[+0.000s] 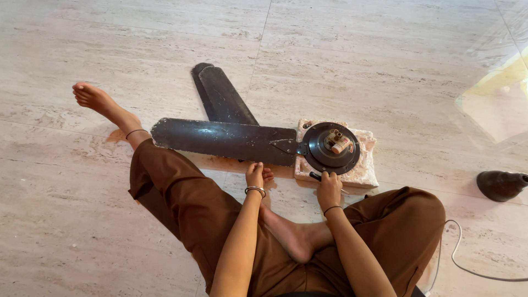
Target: The person sits on the floor and uses a screwdriver to remove a fan blade from the motor housing. They then reattach the same blade, aligning the mounting holes and tightening the screws to secure it back in place.
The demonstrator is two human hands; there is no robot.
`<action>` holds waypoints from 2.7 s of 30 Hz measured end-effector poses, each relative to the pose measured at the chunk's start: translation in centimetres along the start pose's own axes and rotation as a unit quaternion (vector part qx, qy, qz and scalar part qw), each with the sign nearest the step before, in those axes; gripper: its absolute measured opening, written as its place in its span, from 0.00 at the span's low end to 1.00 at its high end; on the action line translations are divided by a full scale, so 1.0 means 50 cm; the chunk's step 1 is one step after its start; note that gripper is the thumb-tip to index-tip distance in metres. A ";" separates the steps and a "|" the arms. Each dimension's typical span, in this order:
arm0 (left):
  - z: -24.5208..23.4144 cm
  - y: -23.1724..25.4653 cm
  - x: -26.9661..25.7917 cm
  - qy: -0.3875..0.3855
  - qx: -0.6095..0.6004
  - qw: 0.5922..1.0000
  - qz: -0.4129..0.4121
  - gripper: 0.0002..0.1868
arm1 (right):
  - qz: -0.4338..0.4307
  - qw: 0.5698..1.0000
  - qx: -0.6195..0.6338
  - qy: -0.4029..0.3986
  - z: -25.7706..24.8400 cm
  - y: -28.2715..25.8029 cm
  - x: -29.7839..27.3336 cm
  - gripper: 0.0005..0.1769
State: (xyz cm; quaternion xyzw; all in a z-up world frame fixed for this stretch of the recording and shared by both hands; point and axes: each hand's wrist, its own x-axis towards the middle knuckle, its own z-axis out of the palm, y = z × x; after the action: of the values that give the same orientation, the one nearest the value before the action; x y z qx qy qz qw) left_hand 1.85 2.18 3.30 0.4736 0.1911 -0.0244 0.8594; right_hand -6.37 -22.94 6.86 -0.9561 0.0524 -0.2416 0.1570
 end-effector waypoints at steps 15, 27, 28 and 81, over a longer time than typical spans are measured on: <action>-0.011 0.098 -0.035 -0.039 0.174 0.984 -0.012 0.12 | 0.092 0.934 0.168 -0.301 -0.154 -0.008 0.133 0.26; 0.036 0.779 -0.514 -0.016 0.435 0.841 0.320 0.13 | -0.067 0.950 0.255 -0.170 -0.618 -0.077 0.467 0.17; 0.052 0.804 -0.548 -0.006 0.427 0.841 0.331 0.13 | -0.073 0.948 0.269 -0.154 -0.640 -0.078 0.474 0.16; 0.018 0.515 -0.067 -0.363 0.731 0.293 0.499 0.06 | 0.068 0.937 0.338 0.057 -0.391 -0.187 0.240 0.28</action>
State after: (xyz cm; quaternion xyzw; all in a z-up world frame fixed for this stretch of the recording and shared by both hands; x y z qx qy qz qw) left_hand 4.76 15.15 25.62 0.8531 -0.5097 0.1105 -0.0128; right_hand -4.96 -21.58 31.55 -0.8255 0.0419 -0.2878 0.4837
